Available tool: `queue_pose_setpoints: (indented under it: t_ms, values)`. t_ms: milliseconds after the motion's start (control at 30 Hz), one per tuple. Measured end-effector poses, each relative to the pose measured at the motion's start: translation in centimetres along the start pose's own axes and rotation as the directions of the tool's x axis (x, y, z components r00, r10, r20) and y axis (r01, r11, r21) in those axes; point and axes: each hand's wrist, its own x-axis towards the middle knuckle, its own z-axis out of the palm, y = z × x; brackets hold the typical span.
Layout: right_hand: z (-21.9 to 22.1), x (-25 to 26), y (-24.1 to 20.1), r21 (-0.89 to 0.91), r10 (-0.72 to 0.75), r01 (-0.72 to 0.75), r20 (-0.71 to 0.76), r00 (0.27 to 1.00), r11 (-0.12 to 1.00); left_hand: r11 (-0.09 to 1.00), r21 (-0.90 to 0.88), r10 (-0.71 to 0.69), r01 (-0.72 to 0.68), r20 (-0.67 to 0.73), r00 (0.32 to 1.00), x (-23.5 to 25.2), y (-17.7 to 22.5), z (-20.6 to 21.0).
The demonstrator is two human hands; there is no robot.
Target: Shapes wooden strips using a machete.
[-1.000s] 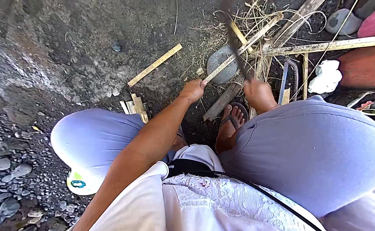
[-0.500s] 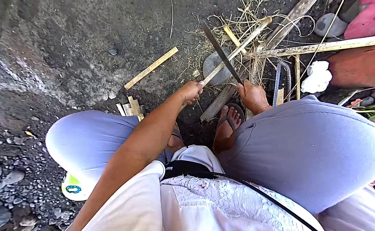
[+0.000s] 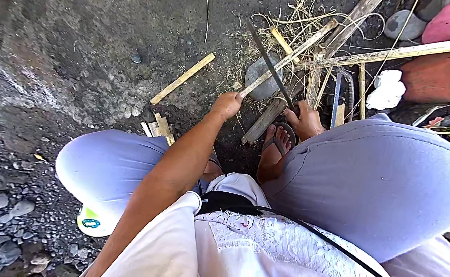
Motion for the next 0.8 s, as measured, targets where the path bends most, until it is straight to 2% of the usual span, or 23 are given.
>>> queue_pose_setpoints:
  t_ms: [133,267,300,367,433,533,667,733,800]
  values:
    - [-1.0,0.6,-1.9,0.048,-0.147,0.15,-0.066,0.987,0.988,0.999,0.035,-0.004,0.004,0.007,1.0,0.3,0.0,-0.3]
    - [-0.9,1.9,-2.7,0.042,-0.256,0.273,-0.232,0.938,0.961,0.999,0.022,-0.024,0.023,0.021,1.0,0.2,0.3,-0.3]
    - [-0.8,2.0,-2.8,0.026,-0.227,0.237,-0.209,0.951,0.971,0.999,0.023,-0.025,0.024,0.023,0.999,0.1,0.3,-0.3]
    - [-1.0,2.4,-3.1,-0.048,-0.038,0.039,0.006,0.999,0.998,0.999,0.023,-0.026,0.025,0.038,0.999,0.0,0.5,-0.3]
    - [-1.2,3.0,-3.5,-0.133,0.1,-0.081,0.141,0.985,0.988,0.999,0.027,-0.021,0.02,0.047,0.999,0.1,0.6,-0.4]
    - [-0.9,3.0,-3.2,-0.134,0.094,-0.075,0.141,0.986,0.988,1.0,0.022,-0.014,0.013,0.052,0.999,0.1,0.4,-0.4]
    - [-0.5,3.3,-2.0,-0.028,0.05,-0.046,0.155,0.987,0.999,1.0,0.005,0.001,-0.001,0.078,0.997,0.2,0.3,-0.5]
    - [-0.9,3.3,-2.5,-0.05,0.048,-0.042,0.122,0.991,0.998,1.0,0.017,0.02,-0.021,0.04,0.999,0.2,0.3,-0.8]
    - [-2.1,3.2,-3.7,-0.069,0.012,-0.011,0.023,1.0,0.998,0.998,0.029,0.058,-0.056,-0.056,0.997,-0.4,1.2,-2.5]
